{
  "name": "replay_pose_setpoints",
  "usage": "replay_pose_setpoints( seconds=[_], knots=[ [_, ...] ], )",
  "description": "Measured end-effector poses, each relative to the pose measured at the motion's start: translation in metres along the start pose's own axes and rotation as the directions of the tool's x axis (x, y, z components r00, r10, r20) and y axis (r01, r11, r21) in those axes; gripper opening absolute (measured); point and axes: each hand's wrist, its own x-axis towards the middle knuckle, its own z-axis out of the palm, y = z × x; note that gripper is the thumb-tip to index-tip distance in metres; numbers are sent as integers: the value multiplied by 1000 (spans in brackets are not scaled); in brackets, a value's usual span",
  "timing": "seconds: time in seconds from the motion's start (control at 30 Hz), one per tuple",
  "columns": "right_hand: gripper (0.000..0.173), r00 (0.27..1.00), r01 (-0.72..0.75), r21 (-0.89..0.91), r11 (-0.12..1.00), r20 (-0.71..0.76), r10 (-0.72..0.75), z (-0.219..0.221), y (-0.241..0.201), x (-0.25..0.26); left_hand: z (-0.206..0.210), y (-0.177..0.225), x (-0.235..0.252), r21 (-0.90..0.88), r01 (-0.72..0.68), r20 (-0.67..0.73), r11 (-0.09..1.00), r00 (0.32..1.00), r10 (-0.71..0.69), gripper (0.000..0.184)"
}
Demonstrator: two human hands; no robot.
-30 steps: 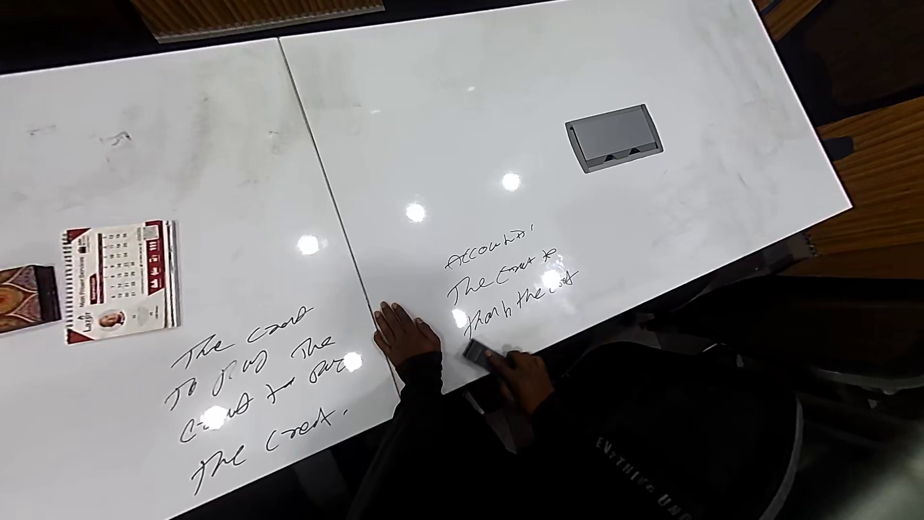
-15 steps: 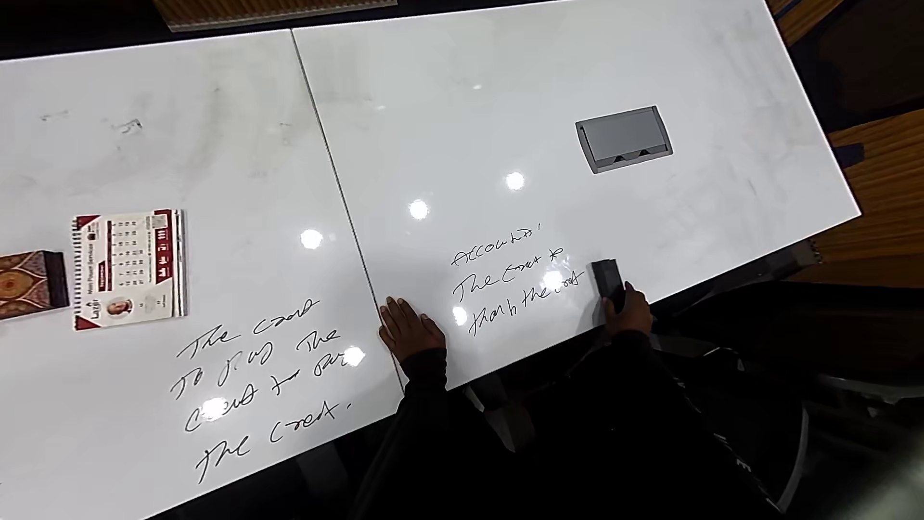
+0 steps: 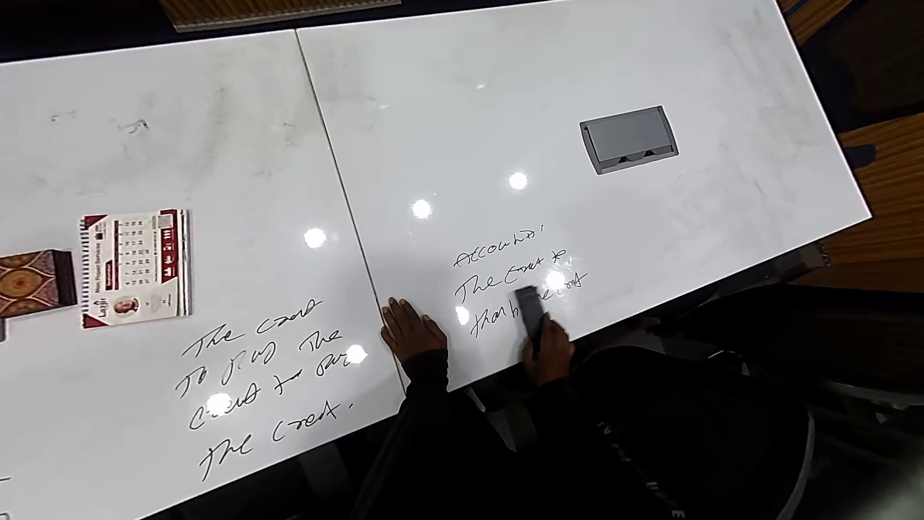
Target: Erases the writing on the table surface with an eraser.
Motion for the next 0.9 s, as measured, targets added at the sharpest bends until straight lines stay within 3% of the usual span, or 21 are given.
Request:
replay_pose_setpoints(
  seconds=[0.1, 0.2, 0.33, 0.43, 0.53, 0.63, 0.77, 0.83, 0.9],
  knots=[
    [69, 990, 115, 90, 989, 76, -122, 3, -43, -41, -6, 1, -1, -22, -8, -7, 1000, 1000, 8, 65],
    [58, 968, 223, 130, 966, 90, -235, 10, -57, -60, -6, 1, 0, -27, -7, -10, 1000, 1000, 7, 65],
    [54, 939, 322, 103, 941, 94, -331, 3, -44, -46, -6, 1, -1, -37, -15, -7, 999, 1000, 14, 64],
    [53, 947, 316, 46, 948, 41, -318, -10, -22, -17, -5, 1, -1, -31, -12, -10, 999, 1000, 11, 64],
    [55, 985, 170, -16, 985, 39, -170, -28, 14, 19, -3, 1, -1, -25, -15, -19, 1000, 1000, 14, 63],
    [57, 991, -127, -65, 990, 24, 129, -48, 56, 56, -4, 1, -1, -29, -11, -21, 1000, 1000, 11, 63],
    [64, 871, -490, -100, 866, -18, 491, -61, 108, 90, -2, 1, 0, -22, -6, -16, 1000, 1000, 5, 63],
    [66, 821, -568, -117, 814, -23, 570, -62, 120, 98, -1, 0, -1, -22, -5, -18, 1000, 1000, 4, 63],
    [67, 816, -576, -113, 810, -22, 577, -59, 119, 97, -1, 0, -1, -23, -2, -14, 1000, 1000, 2, 63]
  ],
)
